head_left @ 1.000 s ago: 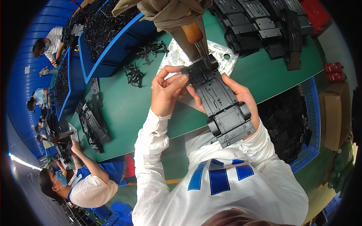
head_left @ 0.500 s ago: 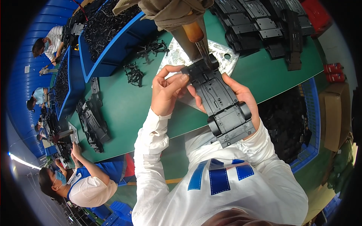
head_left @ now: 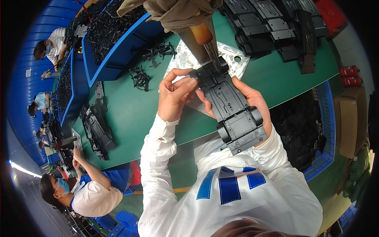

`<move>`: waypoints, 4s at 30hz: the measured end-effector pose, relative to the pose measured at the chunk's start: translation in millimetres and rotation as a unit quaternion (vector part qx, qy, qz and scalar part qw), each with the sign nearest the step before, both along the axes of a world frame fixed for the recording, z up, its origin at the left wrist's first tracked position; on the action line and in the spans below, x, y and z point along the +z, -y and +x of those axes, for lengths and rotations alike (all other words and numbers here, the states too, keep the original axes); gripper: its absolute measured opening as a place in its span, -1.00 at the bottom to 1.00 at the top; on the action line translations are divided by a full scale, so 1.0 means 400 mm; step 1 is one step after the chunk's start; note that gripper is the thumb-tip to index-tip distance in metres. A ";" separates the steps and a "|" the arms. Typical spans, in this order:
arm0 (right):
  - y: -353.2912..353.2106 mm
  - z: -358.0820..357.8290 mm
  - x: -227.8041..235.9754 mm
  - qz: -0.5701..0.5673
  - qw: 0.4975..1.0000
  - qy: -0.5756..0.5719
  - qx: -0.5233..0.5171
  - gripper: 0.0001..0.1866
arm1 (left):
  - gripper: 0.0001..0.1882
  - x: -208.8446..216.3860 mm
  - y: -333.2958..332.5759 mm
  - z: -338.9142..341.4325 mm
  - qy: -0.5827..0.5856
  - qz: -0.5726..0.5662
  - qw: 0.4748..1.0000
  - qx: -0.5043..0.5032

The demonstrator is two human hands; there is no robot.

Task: Assembling components of a toy truck chassis and attaching wheels using an automated screwdriver at a factory workstation.

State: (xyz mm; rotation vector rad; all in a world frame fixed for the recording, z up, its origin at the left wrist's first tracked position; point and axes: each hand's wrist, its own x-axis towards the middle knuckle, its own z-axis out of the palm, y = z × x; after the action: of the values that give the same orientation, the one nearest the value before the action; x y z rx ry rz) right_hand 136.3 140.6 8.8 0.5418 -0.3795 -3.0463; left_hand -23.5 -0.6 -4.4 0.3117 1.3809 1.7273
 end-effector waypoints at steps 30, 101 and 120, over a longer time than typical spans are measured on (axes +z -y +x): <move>-0.009 -0.001 -0.001 0.015 0.999 -0.040 0.021 -0.43 | -0.69 0.003 0.000 0.003 -0.015 0.000 1.000 0.003; -0.006 0.006 0.001 0.000 1.000 -0.020 0.025 -0.45 | -0.68 0.003 0.003 0.008 -0.015 -0.005 1.000 -0.003; -0.017 0.014 -0.020 0.032 0.999 -0.019 0.014 -0.48 | -0.69 0.011 -0.014 0.012 -0.044 -0.042 0.998 -0.024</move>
State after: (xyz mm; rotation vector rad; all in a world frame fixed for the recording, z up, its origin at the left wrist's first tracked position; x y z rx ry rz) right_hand 141.8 147.4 0.7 0.4882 -0.2713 -3.0449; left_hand -18.7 4.9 0.0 0.3755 1.4933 1.6290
